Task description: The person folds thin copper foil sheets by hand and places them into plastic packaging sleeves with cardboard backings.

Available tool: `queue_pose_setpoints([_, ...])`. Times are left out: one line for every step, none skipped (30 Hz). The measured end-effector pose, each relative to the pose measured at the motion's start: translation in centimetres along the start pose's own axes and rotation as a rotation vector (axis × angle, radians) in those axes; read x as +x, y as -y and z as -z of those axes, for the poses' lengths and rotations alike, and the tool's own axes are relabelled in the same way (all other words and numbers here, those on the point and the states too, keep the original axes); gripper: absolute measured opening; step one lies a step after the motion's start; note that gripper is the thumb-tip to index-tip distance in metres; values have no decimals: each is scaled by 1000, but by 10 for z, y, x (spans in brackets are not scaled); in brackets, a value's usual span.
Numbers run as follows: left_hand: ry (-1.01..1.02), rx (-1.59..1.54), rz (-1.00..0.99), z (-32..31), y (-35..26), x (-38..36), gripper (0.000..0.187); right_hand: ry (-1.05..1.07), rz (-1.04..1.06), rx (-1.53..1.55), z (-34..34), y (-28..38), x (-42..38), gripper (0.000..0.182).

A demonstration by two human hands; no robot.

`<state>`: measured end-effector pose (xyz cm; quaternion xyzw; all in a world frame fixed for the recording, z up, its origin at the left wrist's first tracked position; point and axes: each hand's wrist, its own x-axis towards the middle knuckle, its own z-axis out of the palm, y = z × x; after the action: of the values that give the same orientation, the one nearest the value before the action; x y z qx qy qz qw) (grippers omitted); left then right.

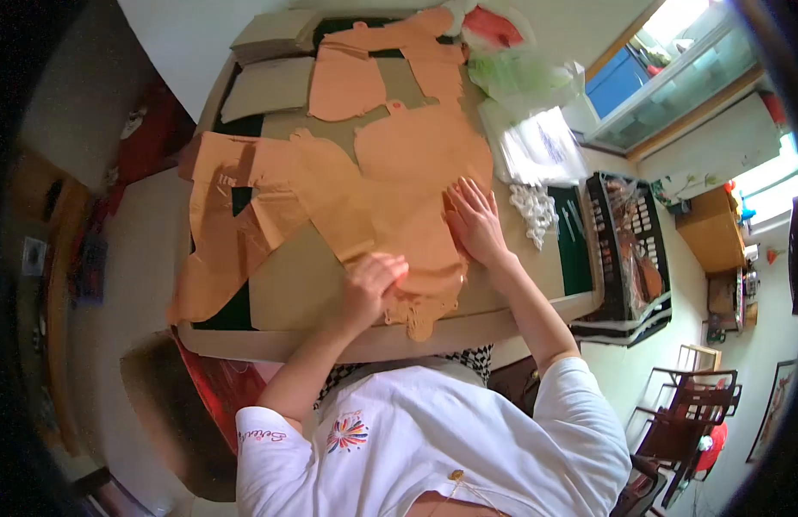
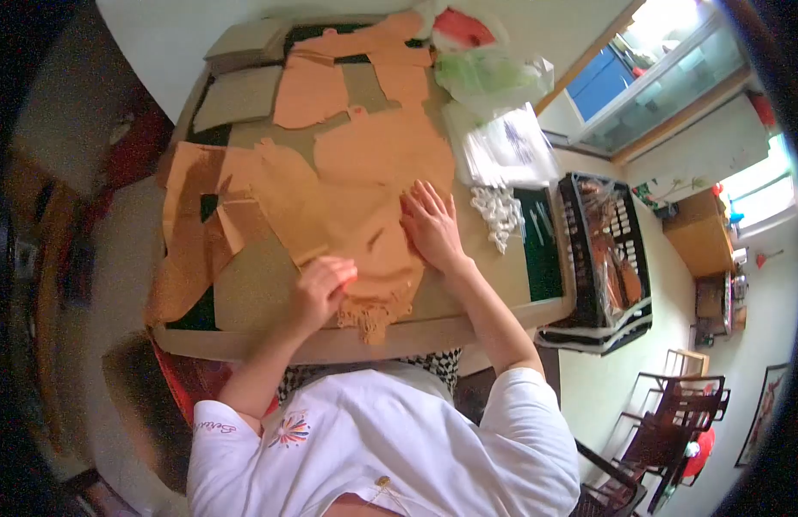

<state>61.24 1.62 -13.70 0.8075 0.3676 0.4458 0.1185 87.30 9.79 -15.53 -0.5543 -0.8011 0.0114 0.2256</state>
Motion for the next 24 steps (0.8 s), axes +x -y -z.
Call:
queue_pose_setpoints([-3, -5, 21, 1, 1, 1, 14, 32, 4, 4, 3, 2, -3, 42])
queue_pose_setpoints([-8, -8, 40, 8, -3, 10, 14, 61, 10, 9, 7, 5, -2, 41])
queue_pose_setpoints([-17, -6, 56, 12, -4, 16, 14, 47, 26, -5, 9, 7, -2, 41])
queue_pose_setpoints([-9, -2, 55, 12, -3, 17, 14, 50, 24, -10, 8, 7, -3, 41])
queue_pose_setpoints([-3, 4, 51, 12, -1, 17, 14, 51, 25, -16, 7, 6, -2, 41])
queue_pose_setpoints([0, 10, 46, 13, -1, 17, 15, 51, 27, -23, 6, 5, -2, 41])
queue_pose_setpoints([19, 20, 46, 14, -3, 16, 15, 50, 24, -29, 5, 5, -2, 41])
queue_pose_setpoints([36, 27, 39, 14, -6, 14, 16, 45, 25, -30, 6, 5, -2, 41])
queue_pose_setpoints([49, 36, 31, 14, -8, 13, 16, 38, 29, -33, 6, 6, -2, 42])
queue_pose_setpoints([62, 46, 25, 14, -11, 11, 17, 33, 35, -35, 6, 6, -3, 42])
queue_pose_setpoints([87, 49, 31, 14, -13, 8, 18, 14, 29, -27, 4, 6, -3, 40])
queue_pose_setpoints([111, 53, 36, 11, -15, 3, 18, 21, 24, -20, 4, 5, -3, 40])
queue_pose_setpoints([134, 58, 40, 10, -15, 0, 19, 27, 21, -14, 4, 5, -3, 40])
queue_pose_setpoints([131, 67, 34, 9, -16, -1, 19, 33, 19, -8, 6, 5, -4, 39])
queue_pose_setpoints([128, 76, 30, 9, -16, -2, 19, 32, 16, -10, 6, 5, -5, 39])
queue_pose_setpoints([122, 86, 26, 9, -16, -2, 20, 30, 16, -12, 6, 5, -6, 38])
queue_pose_setpoints([122, 98, 18, 9, -16, -2, 19, 26, 18, -16, 6, 5, -4, 38])
queue_pose_setpoints([122, 110, 10, 9, -17, -3, 18, 24, 15, -13, 6, 5, -4, 37])
queue_pose_setpoints([120, 121, 3, 8, -16, -3, 17, 22, 13, -11, 6, 6, -4, 37])
queue_pose_setpoints([119, 122, -8, 7, -15, -4, 16, 22, 10, -8, 6, 6, -5, 36])
queue_pose_setpoints([118, 122, -17, 5, -13, -5, 16, 14, 11, -3, 6, 6, -4, 36])
queue_pose_setpoints([119, 120, -26, 4, -12, -6, 16, 9, 10, 3, 5, 5, -5, 36])
queue_pose_setpoints([122, 122, -21, 4, -14, -6, 15, 6, 7, 9, 5, 6, -5, 35])
queue_pose_setpoints([121, 119, -26, 4, -13, -7, 15, 3, 8, 12, 5, 6, -5, 35])
